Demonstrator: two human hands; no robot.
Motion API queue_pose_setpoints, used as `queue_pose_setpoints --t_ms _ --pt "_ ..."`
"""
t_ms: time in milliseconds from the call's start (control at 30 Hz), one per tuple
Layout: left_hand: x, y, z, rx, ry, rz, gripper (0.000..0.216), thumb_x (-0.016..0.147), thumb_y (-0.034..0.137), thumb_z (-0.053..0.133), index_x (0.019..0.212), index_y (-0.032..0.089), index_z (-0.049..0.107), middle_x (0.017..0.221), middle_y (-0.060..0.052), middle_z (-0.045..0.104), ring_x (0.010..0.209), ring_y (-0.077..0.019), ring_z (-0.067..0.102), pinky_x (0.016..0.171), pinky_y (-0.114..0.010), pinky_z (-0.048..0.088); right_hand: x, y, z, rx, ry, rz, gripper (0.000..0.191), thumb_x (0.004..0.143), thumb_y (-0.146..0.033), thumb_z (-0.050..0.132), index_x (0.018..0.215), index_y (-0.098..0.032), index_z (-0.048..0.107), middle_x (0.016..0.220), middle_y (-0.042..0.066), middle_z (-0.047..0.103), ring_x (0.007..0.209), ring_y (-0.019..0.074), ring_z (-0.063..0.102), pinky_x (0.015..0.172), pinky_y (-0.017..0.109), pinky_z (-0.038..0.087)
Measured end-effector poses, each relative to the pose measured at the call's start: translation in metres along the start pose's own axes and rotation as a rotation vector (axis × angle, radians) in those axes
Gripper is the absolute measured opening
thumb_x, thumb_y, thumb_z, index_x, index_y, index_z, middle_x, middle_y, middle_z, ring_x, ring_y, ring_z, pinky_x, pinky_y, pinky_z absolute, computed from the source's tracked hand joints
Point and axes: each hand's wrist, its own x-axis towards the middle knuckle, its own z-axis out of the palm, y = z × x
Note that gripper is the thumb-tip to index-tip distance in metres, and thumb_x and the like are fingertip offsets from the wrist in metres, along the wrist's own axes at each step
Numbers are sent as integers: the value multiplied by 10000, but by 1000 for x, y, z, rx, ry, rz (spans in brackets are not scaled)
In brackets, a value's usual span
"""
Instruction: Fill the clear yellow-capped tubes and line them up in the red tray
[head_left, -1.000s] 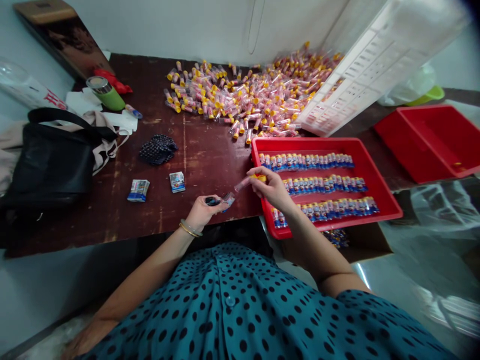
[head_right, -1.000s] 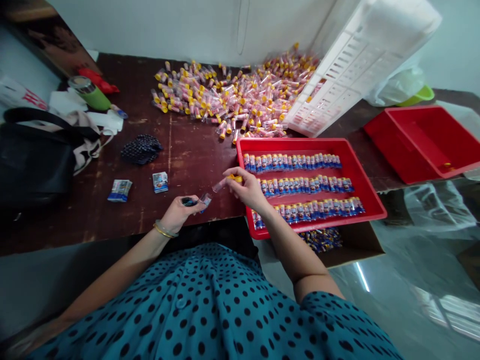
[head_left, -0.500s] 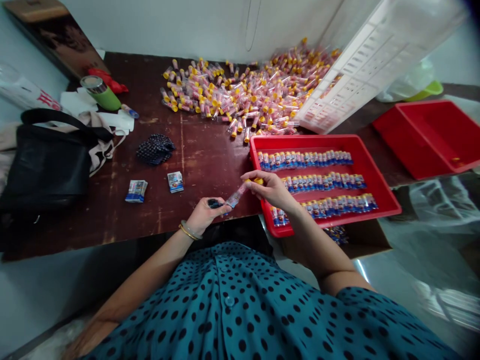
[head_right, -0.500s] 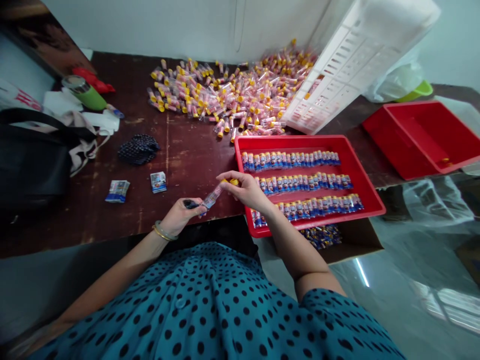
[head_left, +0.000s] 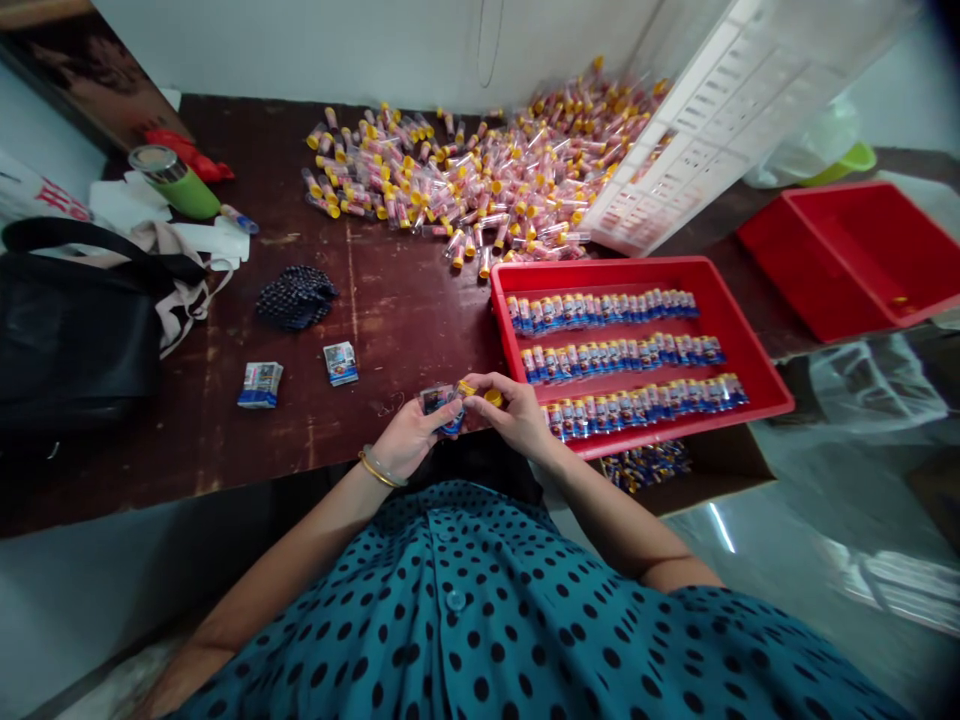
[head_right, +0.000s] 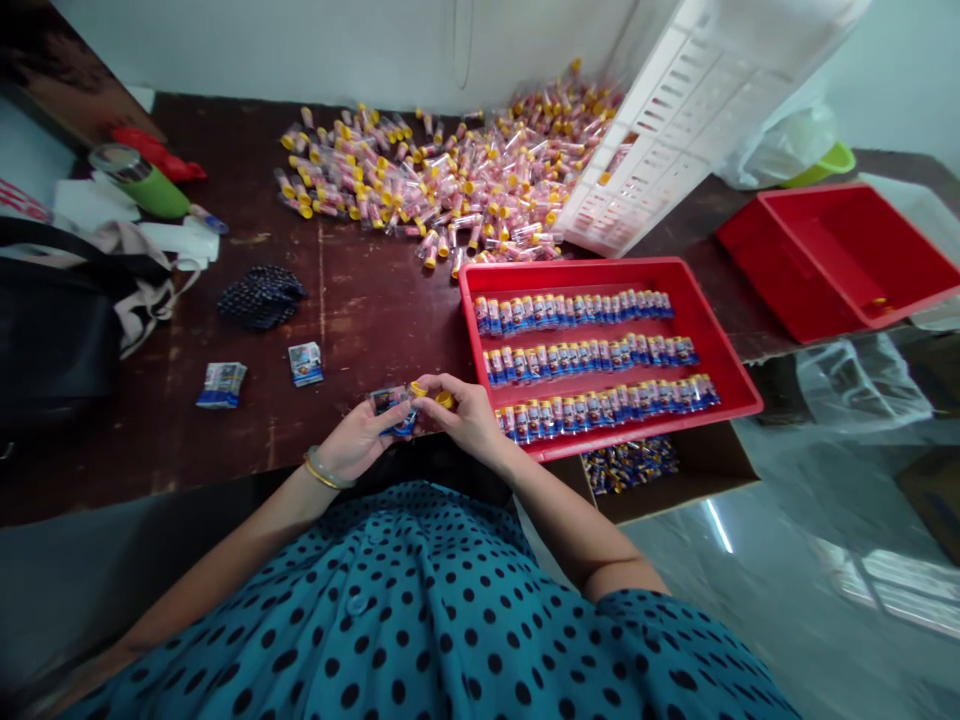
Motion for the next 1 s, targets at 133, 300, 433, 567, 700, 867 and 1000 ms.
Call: queue_pose_setpoints --t_ms 133,300,433,567,700,867,1000 --pt "-1 1 4 60 -11 29 318 693 333 825 928 146 718 772 -3 666 657 -110 562 617 -241 440 0 0 -3 50 -14 -34 212 840 -378 681 948 -197 704 1070 51 715 943 189 666 854 296 520" --pt "1 0 6 147 0 35 327 706 354 811 941 149 712 761 1 662 642 -112 557 609 -243 433 3 5 -9 50 -32 -25 210 838 -392 678 909 -197 710 1061 54 718 961 204 665 888 321 514" --pt "5 1 12 165 24 63 348 703 358 813 971 159 716 827 -9 684 712 -126 584 692 -257 470 3 5 -8 105 -14 30 242 826 -410 689 963 -211 695 979 31 705 875 173 648 795 283 519" --pt "9 3 22 151 37 -1 402 741 404 777 1067 185 693 873 -25 696 754 -148 618 696 -268 501 12 2 -21 223 69 133 299 822 -438 677 1019 -218 630 772 -13 631 566 99 545 502 209 440" --pt "15 2 21 113 4 -55 368 781 449 724 1028 180 680 853 -38 688 719 -156 638 613 -258 510 43 4 -96 143 236 169 311 868 -459 578 1066 -221 555 655 -57 530 442 75 432 407 191 347" --pt "17 -2 13 262 -28 -39 389 721 496 755 879 151 669 695 -37 670 586 -165 626 428 -211 413 92 19 -227 -386 452 363 207 850 -310 561 985 -154 585 660 -33 556 507 95 480 499 210 393" --pt "15 -2 15 269 -14 -81 437 698 460 788 996 157 687 802 -67 713 667 -186 666 474 -228 477 122 38 -263 -491 481 420 115 738 -202 682 798 -132 613 670 13 613 653 134 556 678 251 430"
